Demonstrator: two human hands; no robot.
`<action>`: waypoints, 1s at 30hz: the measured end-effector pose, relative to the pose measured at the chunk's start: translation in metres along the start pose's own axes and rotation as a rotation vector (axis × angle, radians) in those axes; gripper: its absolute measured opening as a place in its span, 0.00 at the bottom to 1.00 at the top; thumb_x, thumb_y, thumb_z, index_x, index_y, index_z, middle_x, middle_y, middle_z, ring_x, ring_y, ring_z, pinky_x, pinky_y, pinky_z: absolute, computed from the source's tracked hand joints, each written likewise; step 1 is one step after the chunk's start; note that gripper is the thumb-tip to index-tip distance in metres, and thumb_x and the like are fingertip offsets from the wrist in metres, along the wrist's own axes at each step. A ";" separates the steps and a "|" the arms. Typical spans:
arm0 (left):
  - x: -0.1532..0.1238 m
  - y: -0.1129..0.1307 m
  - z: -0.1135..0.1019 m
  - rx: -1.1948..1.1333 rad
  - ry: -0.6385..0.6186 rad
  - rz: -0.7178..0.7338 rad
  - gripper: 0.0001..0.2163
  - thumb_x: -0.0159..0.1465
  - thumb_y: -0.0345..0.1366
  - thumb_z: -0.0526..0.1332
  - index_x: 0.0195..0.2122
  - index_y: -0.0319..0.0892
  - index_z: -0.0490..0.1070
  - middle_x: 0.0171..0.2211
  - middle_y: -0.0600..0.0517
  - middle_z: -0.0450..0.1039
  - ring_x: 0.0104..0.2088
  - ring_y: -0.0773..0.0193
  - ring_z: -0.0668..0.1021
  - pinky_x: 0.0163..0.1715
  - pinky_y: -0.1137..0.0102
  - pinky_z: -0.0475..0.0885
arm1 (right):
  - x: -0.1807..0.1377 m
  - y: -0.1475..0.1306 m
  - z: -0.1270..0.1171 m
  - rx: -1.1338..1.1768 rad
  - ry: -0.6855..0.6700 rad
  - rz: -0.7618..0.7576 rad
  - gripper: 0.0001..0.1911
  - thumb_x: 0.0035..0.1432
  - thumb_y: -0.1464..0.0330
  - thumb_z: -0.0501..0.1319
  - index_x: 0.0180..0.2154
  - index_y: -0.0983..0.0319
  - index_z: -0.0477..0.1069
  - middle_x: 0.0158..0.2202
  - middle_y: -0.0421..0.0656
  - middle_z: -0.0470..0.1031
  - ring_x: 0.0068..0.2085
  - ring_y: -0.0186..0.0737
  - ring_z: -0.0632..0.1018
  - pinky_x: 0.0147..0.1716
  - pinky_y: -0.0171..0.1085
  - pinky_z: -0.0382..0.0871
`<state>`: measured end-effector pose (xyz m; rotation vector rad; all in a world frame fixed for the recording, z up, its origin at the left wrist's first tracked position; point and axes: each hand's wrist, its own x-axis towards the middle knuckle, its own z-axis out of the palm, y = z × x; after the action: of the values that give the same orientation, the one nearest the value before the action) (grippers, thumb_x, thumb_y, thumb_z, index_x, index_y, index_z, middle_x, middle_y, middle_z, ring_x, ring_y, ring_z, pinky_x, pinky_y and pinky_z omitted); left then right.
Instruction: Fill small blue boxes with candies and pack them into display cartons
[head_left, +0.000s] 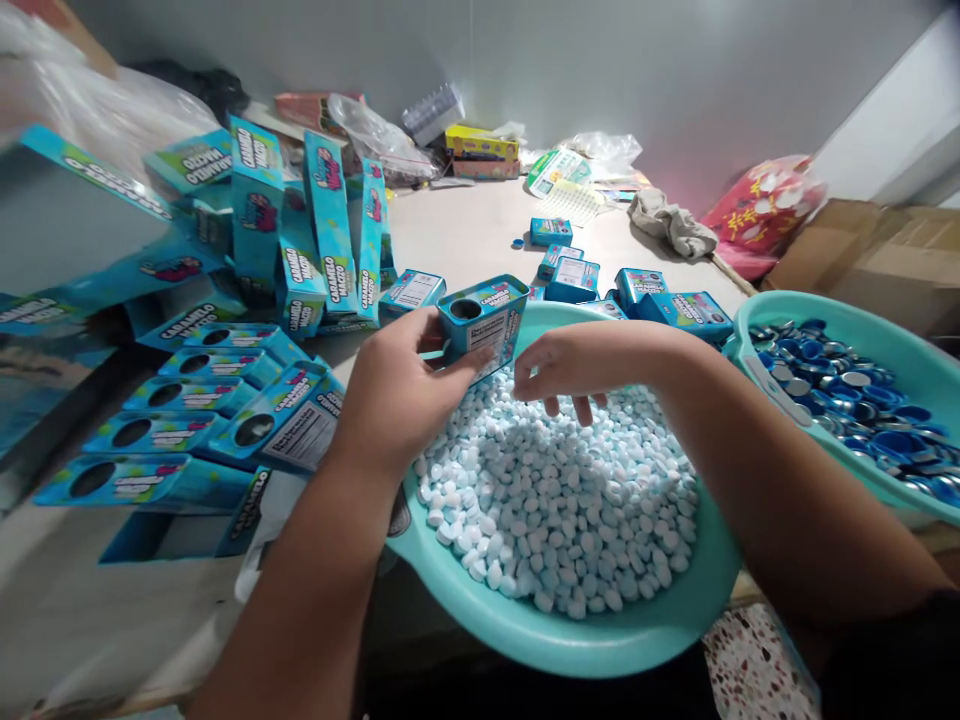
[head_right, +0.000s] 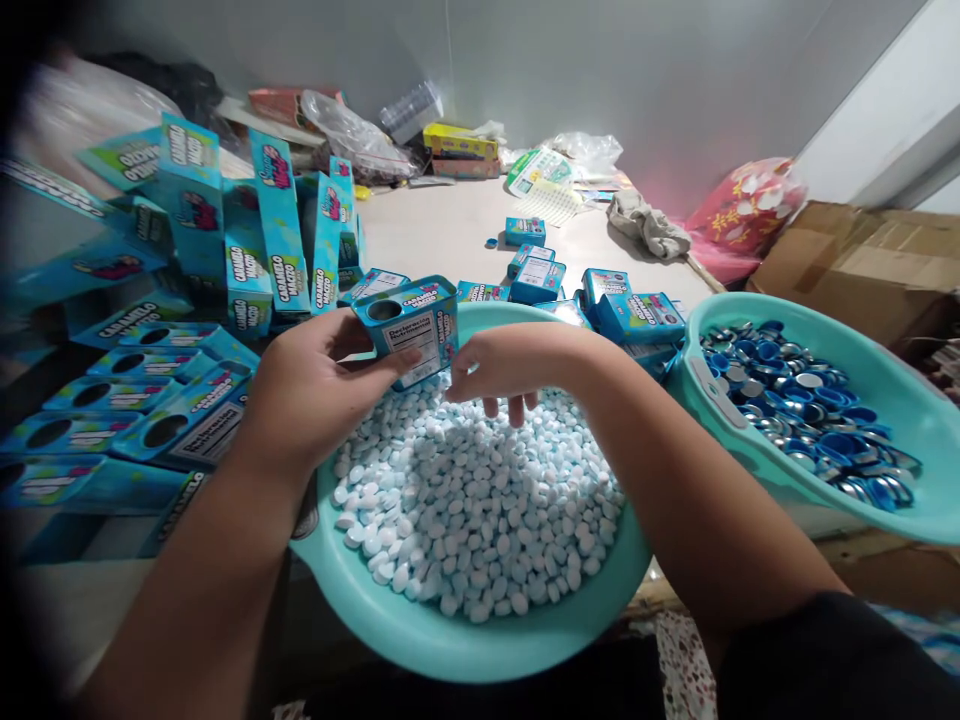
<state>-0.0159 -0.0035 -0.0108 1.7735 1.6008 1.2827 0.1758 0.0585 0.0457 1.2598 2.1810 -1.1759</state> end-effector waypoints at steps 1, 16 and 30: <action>0.000 0.000 0.000 0.002 -0.002 0.001 0.10 0.58 0.42 0.69 0.36 0.43 0.76 0.35 0.51 0.81 0.36 0.58 0.82 0.34 0.69 0.76 | -0.004 -0.002 0.000 0.035 -0.030 -0.072 0.16 0.63 0.57 0.60 0.45 0.62 0.74 0.38 0.45 0.79 0.24 0.36 0.79 0.21 0.32 0.70; 0.000 -0.005 0.002 -0.006 -0.011 0.001 0.13 0.58 0.44 0.69 0.40 0.44 0.77 0.38 0.50 0.81 0.39 0.57 0.82 0.39 0.66 0.78 | 0.013 -0.021 0.038 -0.069 -0.544 0.002 0.14 0.55 0.60 0.69 0.26 0.63 0.73 0.22 0.38 0.76 0.25 0.36 0.78 0.26 0.32 0.71; 0.000 0.000 0.001 -0.034 0.009 -0.005 0.11 0.58 0.42 0.68 0.38 0.42 0.76 0.38 0.48 0.81 0.40 0.56 0.81 0.38 0.66 0.77 | 0.012 -0.007 0.018 -0.231 0.009 -0.148 0.10 0.56 0.61 0.64 0.33 0.62 0.74 0.26 0.41 0.76 0.27 0.35 0.74 0.27 0.35 0.62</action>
<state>-0.0153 -0.0035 -0.0118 1.7448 1.5782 1.3096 0.1614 0.0488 0.0310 1.0251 2.3709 -0.9372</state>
